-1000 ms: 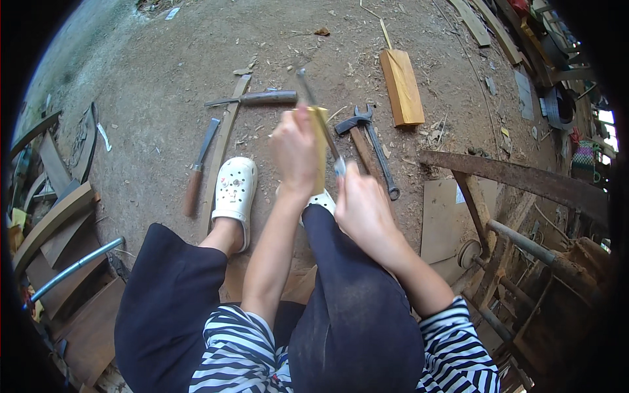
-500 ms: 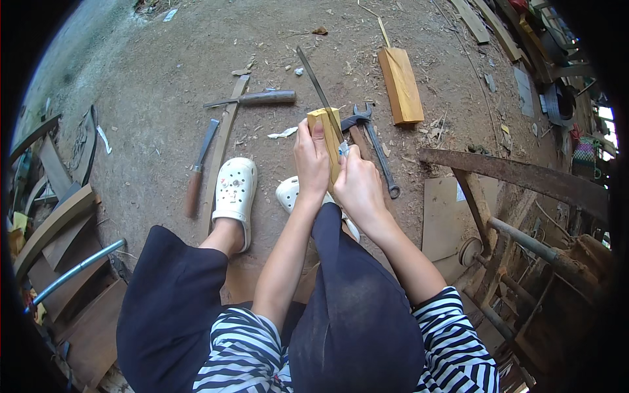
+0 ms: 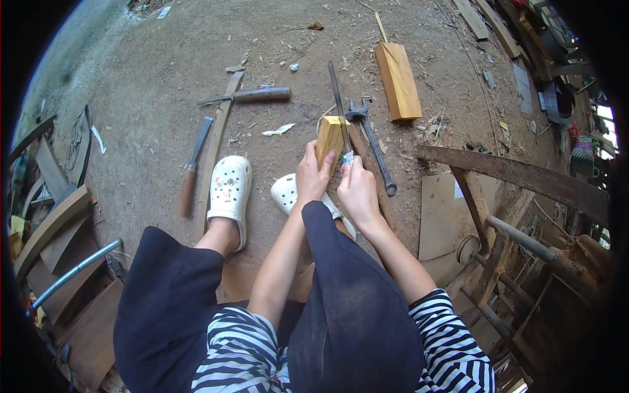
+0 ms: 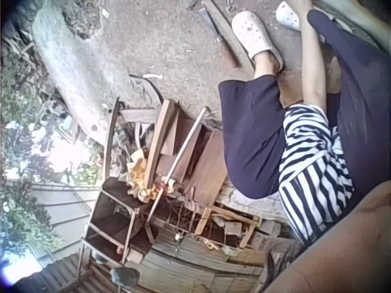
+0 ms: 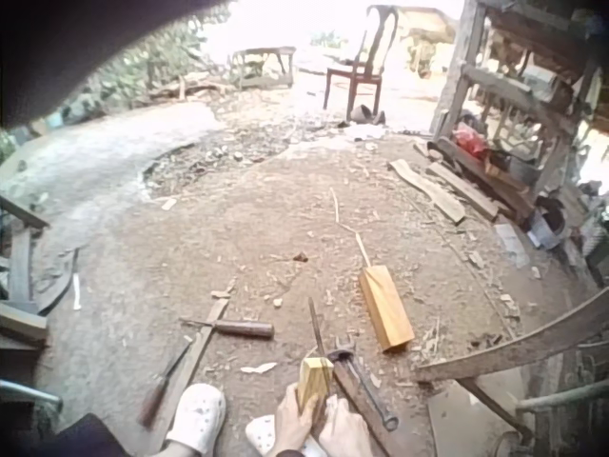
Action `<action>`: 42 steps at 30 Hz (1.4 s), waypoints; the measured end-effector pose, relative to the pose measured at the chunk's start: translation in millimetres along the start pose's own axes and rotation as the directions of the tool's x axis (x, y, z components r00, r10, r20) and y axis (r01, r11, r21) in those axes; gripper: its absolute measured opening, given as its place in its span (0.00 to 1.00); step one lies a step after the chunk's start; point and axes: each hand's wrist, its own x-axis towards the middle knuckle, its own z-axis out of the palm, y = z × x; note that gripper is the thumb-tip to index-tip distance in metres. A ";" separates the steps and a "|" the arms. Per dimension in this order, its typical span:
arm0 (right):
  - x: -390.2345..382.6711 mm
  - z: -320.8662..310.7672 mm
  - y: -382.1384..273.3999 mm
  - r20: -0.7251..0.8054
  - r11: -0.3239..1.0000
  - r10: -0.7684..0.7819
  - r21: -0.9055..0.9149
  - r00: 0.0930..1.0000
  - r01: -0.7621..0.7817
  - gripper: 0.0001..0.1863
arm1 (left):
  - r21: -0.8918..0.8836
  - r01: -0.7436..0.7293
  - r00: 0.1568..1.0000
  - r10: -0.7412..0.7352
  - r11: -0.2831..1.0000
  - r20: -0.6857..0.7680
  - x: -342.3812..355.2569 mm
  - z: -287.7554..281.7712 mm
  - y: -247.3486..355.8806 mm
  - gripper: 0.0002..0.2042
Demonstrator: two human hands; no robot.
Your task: Carving and shaping a small wood block using a saw, chisel, and hammer.
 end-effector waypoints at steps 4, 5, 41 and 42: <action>1.3 -14.8 -22.2 -0.033 0.998 -0.056 0.041 0.998 0.057 0.08 | -0.037 -0.102 0.978 0.093 0.994 -0.184 -1.1 -9.6 26.9 0.20; 0.5 -19.0 -29.4 -0.017 0.998 -0.059 0.027 0.998 0.059 0.08 | -0.049 -0.097 0.972 0.084 0.994 -0.221 -0.2 -12.1 36.6 0.21; 8.4 -92.4 -166.7 0.236 0.905 -0.424 0.121 0.874 0.407 0.10 | -0.855 0.226 0.959 -0.258 0.467 0.113 31.4 -144.5 122.7 0.31; 5.9 -87.4 -160.6 0.255 0.930 -0.366 0.089 0.895 0.356 0.10 | -0.857 0.229 0.957 -0.270 0.461 0.111 35.7 -136.9 118.5 0.31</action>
